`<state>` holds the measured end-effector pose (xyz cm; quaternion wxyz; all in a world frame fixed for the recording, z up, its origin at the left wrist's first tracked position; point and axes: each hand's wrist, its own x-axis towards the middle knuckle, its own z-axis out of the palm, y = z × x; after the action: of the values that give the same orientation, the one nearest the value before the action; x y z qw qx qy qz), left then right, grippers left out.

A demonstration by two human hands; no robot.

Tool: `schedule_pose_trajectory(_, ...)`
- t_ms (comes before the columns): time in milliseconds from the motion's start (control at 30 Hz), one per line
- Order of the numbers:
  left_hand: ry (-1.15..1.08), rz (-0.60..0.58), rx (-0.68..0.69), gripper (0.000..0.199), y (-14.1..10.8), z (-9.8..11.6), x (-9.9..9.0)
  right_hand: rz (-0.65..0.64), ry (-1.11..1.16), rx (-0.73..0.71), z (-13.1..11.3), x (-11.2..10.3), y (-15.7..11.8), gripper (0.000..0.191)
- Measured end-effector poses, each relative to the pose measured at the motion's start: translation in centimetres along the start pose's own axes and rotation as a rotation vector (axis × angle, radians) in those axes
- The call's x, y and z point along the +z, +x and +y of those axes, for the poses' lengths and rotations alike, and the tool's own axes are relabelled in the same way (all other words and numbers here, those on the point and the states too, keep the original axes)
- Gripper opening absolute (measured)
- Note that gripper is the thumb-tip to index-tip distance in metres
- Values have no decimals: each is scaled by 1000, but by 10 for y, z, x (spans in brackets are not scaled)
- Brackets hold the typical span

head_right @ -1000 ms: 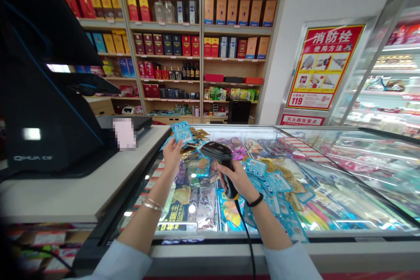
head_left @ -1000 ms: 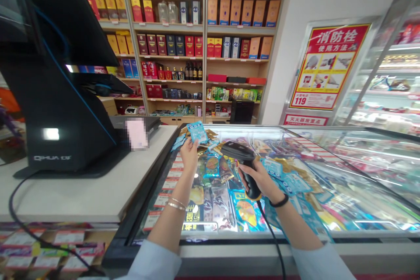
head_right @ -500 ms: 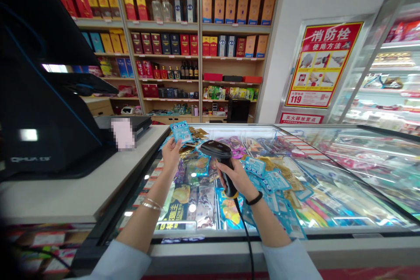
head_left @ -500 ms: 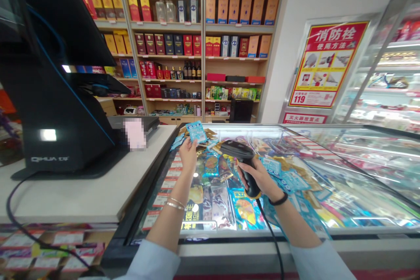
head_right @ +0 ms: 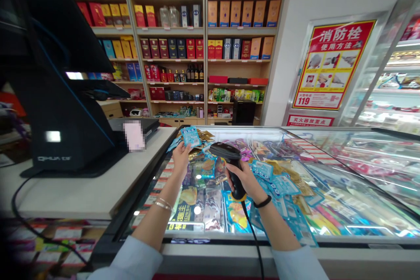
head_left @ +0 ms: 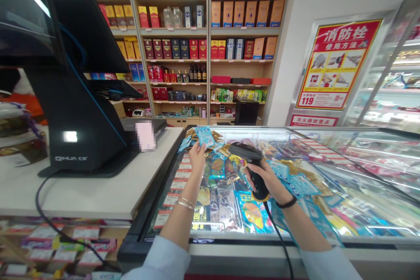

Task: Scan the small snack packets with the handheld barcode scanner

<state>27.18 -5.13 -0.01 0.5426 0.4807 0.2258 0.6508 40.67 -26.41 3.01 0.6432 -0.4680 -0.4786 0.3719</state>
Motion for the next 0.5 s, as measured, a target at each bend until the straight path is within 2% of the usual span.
schedule_pose_trajectory(133, -7, 1, -46, 42, -3, 3, -4, 44, 15, -26, -14, -5, -3, 36)
schedule_pose_trajectory(267, -26, -2, -103, 46, -12, 12, 4, 78, -22, -81, -46, -22, -16, 36)
schedule_pose_trajectory(367, -66, -128, -138, 54, -24, 23, 31, 128, -40, -150, -76, -41, -29, 32)
schedule_pose_trajectory(500, -112, -375, -177, 57, -50, 40, 90, 225, -44, -205, -105, -68, -49, 36)
